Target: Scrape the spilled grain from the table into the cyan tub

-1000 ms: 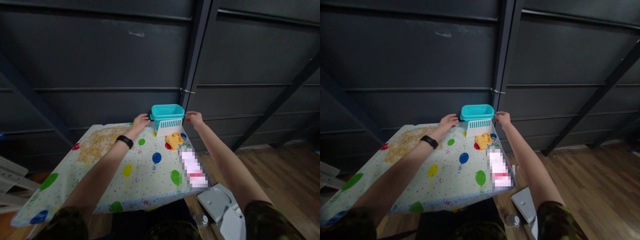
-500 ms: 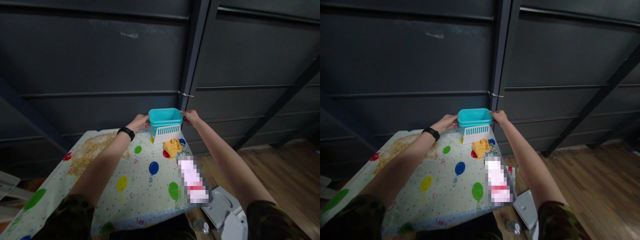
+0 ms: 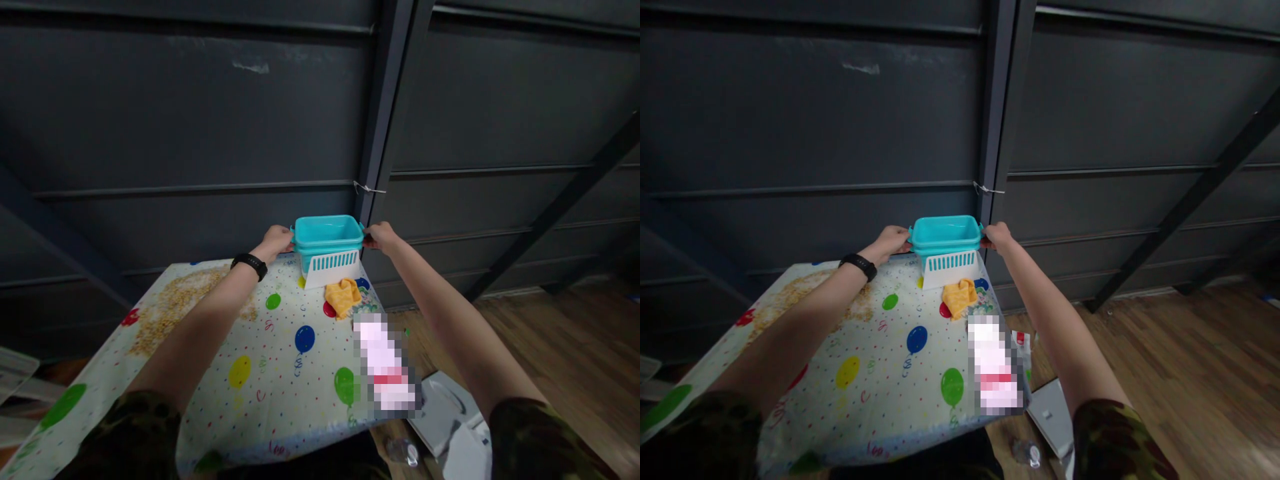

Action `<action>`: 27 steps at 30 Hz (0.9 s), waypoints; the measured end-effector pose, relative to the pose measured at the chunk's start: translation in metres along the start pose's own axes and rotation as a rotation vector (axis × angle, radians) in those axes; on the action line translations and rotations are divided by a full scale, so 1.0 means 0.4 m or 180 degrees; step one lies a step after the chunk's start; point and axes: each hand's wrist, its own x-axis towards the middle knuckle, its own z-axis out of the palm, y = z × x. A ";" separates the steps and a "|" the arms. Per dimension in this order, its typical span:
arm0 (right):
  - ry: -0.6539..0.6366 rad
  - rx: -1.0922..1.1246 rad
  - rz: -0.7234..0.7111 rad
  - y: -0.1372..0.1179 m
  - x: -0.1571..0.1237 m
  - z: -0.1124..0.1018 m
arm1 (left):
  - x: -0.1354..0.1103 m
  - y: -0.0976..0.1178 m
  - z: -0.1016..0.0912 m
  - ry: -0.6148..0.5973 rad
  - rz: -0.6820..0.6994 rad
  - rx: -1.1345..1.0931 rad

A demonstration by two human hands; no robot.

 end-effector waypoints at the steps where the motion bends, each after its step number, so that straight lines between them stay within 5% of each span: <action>1: 0.0017 0.0004 0.0011 -0.001 0.002 0.000 | 0.004 0.002 0.002 -0.0004 -0.0039 -0.0015; 12: -0.0036 0.0000 0.0024 -0.021 0.016 -0.006 | 0.024 0.012 -0.016 -0.0105 -0.0432 -0.0554; 27: 0.0089 0.0132 -0.0244 -0.057 0.017 -0.009 | -0.017 0.063 -0.001 -0.0007 -0.0088 -0.1230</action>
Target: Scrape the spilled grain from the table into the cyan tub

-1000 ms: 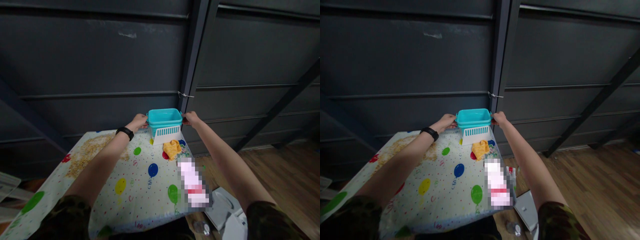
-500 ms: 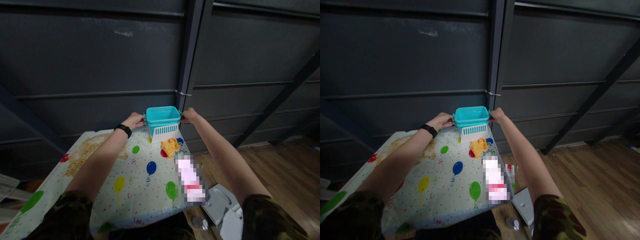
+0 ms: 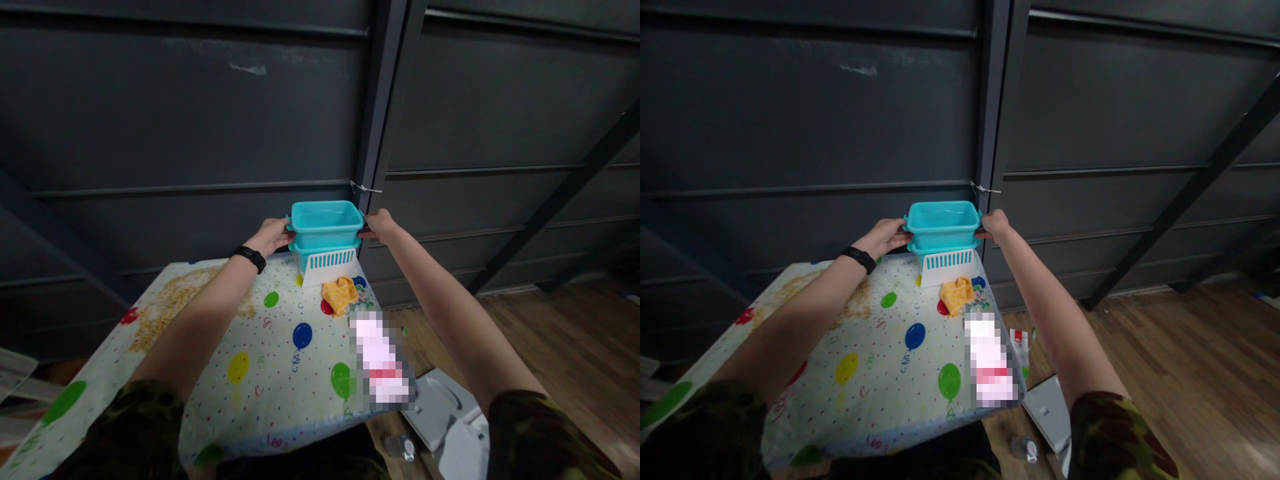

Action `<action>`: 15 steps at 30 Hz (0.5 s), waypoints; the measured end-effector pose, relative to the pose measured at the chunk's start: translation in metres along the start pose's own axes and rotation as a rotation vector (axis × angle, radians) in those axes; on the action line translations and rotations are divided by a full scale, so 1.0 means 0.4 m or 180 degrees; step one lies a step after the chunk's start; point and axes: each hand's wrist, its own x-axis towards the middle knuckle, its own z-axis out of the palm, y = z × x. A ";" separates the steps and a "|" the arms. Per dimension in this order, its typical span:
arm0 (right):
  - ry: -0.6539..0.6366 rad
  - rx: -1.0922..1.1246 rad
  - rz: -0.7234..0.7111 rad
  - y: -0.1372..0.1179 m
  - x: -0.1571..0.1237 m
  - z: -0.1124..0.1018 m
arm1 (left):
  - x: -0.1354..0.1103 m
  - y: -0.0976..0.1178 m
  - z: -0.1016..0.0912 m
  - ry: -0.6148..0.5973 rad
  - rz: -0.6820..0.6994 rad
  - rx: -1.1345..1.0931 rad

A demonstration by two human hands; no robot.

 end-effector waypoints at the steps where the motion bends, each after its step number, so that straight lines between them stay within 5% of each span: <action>1: 0.0029 0.0043 -0.0046 -0.009 -0.002 0.000 | -0.007 0.006 0.000 -0.0018 0.0070 -0.0085; 8: -0.0098 0.0262 -0.0459 -0.096 -0.054 -0.007 | -0.052 0.069 -0.009 -0.0200 0.0401 -0.0564; 12: -0.0438 0.0334 -0.0838 -0.144 -0.124 -0.010 | -0.104 0.117 -0.043 -0.0901 0.0541 -0.0952; 15: -0.0876 0.0325 -0.1063 -0.165 -0.186 -0.004 | -0.165 0.137 -0.096 -0.0719 0.0625 -0.1008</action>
